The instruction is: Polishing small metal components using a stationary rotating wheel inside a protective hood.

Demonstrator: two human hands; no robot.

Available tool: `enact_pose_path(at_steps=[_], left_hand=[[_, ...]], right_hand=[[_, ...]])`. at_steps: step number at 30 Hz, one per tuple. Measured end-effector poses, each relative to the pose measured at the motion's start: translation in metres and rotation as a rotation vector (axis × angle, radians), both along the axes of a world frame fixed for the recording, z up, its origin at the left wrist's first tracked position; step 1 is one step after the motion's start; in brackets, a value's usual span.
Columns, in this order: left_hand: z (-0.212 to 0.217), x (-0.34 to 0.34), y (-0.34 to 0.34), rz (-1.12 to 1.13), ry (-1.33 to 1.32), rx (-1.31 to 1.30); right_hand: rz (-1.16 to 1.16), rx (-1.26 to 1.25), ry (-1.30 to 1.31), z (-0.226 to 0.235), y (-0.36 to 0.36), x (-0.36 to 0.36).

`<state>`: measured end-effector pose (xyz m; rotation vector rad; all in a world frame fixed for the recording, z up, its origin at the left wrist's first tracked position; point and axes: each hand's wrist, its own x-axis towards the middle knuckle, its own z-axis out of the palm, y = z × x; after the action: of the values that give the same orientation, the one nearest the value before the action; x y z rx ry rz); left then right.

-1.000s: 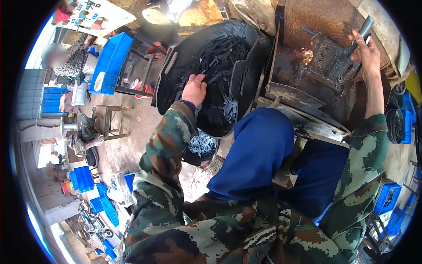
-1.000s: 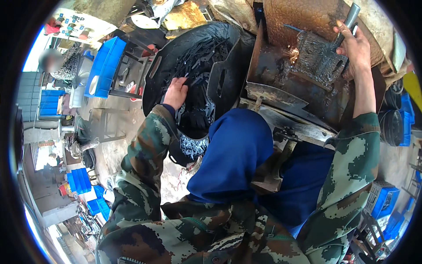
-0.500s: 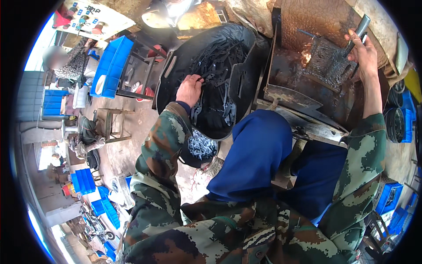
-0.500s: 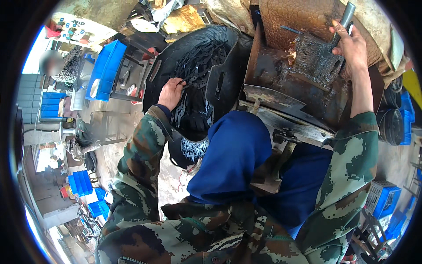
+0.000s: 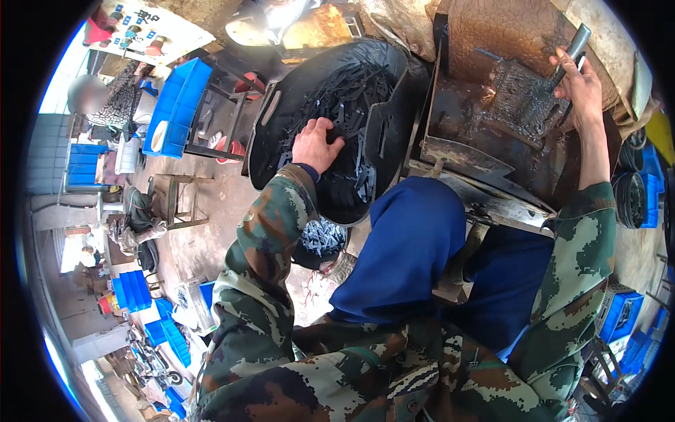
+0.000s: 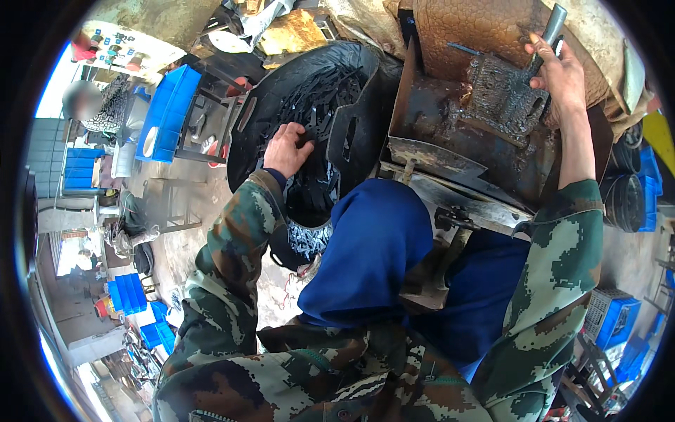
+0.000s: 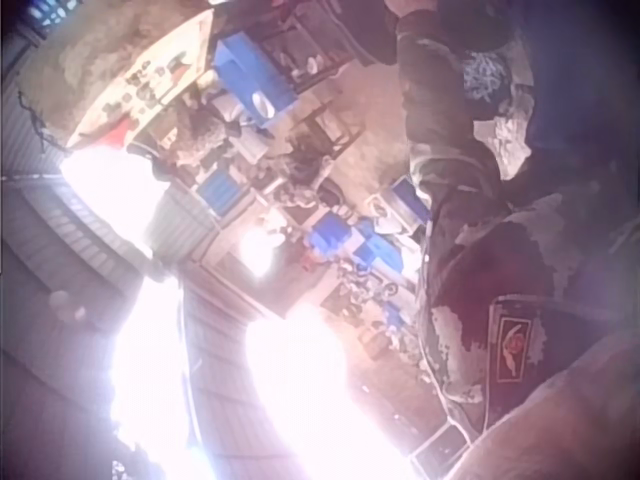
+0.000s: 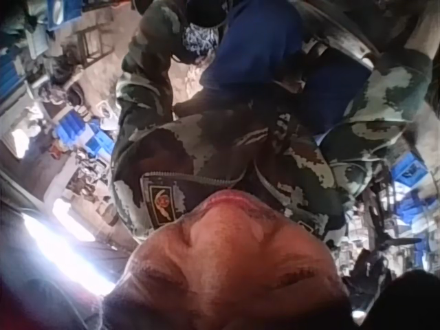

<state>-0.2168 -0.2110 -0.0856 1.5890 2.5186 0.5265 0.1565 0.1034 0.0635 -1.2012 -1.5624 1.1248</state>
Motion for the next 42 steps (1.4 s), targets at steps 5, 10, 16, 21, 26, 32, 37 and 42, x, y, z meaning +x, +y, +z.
enact_pose_path(at_steps=[5, 10, 16, 21, 26, 32, 37, 42], left_hand=[[-0.004, 0.006, 0.004, -0.081, 0.085, 0.102], [-0.009, 0.002, 0.002, -0.068, -0.027, -0.025], [-0.01, 0.007, 0.009, -0.042, -0.003, 0.001], [-0.014, 0.0, 0.006, 0.03, -0.018, 0.045], [0.003, -0.005, -0.002, 0.072, -0.095, 0.083], [0.028, -0.017, -0.013, 0.004, -0.378, 0.275], [0.106, 0.026, 0.014, 0.077, -0.908, 0.209], [0.151, 0.088, 0.068, -0.105, -1.136, 0.361]], right_hand=[[0.004, -0.006, -0.013, -0.004, 0.003, 0.002], [0.01, 0.01, 0.018, -0.009, 0.007, 0.004], [0.01, 0.008, 0.037, -0.006, 0.005, 0.004], [0.013, -0.002, 0.032, -0.003, 0.002, 0.001], [0.008, -0.005, 0.025, -0.006, 0.002, 0.001], [0.031, 0.001, 0.07, -0.008, 0.005, 0.0], [-0.023, 0.02, 0.045, -0.006, -0.001, 0.0], [-0.007, 0.012, 0.07, -0.005, 0.001, -0.002]])
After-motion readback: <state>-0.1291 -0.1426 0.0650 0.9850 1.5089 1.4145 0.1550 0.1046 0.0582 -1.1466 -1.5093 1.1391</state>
